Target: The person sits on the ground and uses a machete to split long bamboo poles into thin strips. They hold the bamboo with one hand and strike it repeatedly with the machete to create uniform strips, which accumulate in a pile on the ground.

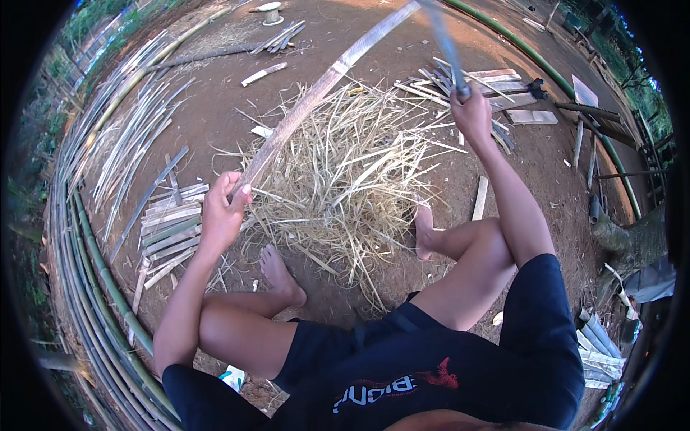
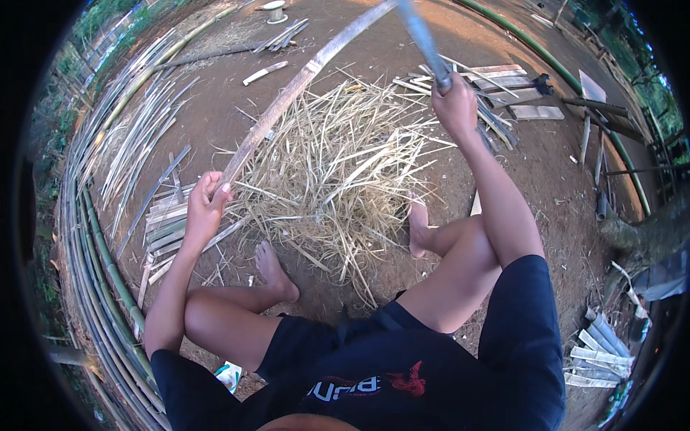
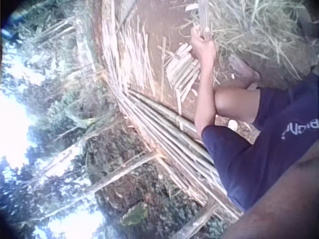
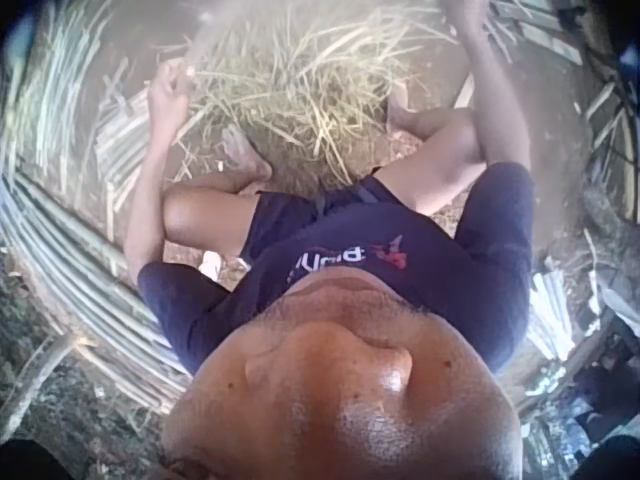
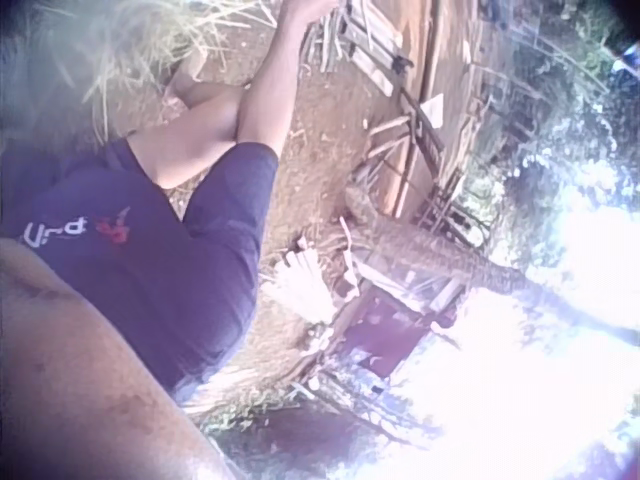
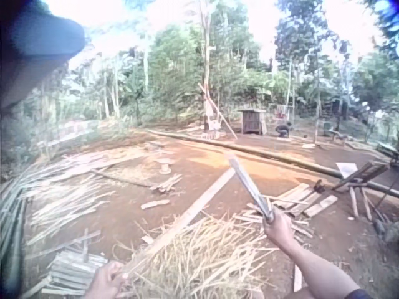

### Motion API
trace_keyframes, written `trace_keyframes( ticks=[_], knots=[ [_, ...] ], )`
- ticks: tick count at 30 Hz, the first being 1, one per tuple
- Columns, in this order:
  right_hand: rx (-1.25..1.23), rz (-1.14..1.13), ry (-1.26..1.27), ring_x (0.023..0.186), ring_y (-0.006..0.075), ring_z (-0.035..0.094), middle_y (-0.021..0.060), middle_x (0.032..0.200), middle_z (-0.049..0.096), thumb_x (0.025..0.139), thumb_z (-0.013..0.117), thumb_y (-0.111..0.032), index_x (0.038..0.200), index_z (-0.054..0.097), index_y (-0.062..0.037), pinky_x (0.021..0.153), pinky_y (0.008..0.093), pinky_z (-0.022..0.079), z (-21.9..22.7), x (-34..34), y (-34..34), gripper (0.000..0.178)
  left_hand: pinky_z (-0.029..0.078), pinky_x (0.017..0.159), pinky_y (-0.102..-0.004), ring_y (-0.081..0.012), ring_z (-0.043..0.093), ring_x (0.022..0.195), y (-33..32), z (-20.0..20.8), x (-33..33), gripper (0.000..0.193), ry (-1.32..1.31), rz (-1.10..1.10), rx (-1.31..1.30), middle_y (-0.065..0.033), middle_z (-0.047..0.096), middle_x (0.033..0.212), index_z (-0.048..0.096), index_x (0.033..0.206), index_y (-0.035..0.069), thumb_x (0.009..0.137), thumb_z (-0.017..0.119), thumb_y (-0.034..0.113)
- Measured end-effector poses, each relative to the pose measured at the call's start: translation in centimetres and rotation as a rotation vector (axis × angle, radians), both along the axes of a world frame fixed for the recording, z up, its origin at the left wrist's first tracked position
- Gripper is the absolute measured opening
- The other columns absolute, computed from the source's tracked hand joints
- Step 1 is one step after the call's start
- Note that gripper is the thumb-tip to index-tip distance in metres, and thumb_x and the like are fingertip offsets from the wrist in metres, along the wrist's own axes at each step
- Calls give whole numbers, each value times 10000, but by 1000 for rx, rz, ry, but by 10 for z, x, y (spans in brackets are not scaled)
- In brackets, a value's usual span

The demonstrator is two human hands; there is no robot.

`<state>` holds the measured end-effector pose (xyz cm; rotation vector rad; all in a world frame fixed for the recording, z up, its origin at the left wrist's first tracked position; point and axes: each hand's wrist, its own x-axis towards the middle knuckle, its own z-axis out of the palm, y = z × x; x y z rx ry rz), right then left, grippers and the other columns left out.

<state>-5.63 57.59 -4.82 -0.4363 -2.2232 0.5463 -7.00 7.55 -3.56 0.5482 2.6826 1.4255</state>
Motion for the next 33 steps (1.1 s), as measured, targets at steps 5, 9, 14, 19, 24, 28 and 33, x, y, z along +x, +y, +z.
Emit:
trace_keyframes(
  ticks=[5,9,14,19,24,28,33],
  knots=[
    [169,-37,-485,828,445,682,256,836,695,912,559,-321,954,659,-56,769,543,529,-1,9,-15,286,466,735,-308,-146,628,721,-12,-18,-2,174,9,77,-114,-62,674,763,634,1037,16,940,629,161],
    [-11,100,-252,770,415,682,223,800,691,864,692,-360,968,674,-33,724,480,522,15,11,-35,344,484,696,-357,-225,667,718,-15,2,-1,181,78,91,-308,-74,684,738,690,1033,88,928,638,225],
    [80,348,-234,1276,357,529,218,1203,658,907,679,-458,1119,692,-55,1001,461,461,23,4,-53,456,478,693,-414,-298,657,713,3,33,15,250,116,124,-539,-114,692,753,686,1049,94,902,675,295],
    [116,465,-581,1313,343,473,184,1127,659,880,642,-590,1044,680,-75,1163,537,304,-3,0,-66,542,462,669,-391,-265,609,667,-3,35,19,286,367,83,-480,-128,684,823,688,1034,78,869,715,310],
    [-38,559,-608,661,182,600,82,720,637,885,690,-527,900,656,-45,692,383,511,-1,3,-59,484,505,765,-359,-231,638,770,-26,30,-7,167,352,109,-580,-99,718,924,722,1004,91,873,719,194],
    [-87,435,-577,704,190,626,83,733,657,867,733,-491,1019,675,1,672,372,500,0,-1,-40,518,477,747,-297,-131,587,777,-121,4,-55,165,514,515,20,-46,680,830,735,905,61,945,656,199],
    [-593,329,-600,411,82,393,17,646,544,890,697,-509,826,603,-39,435,307,402,30,12,-69,483,356,603,-284,-100,426,666,-153,-3,-75,458,295,945,462,8,523,725,699,884,-4,996,576,422]
  ],
)
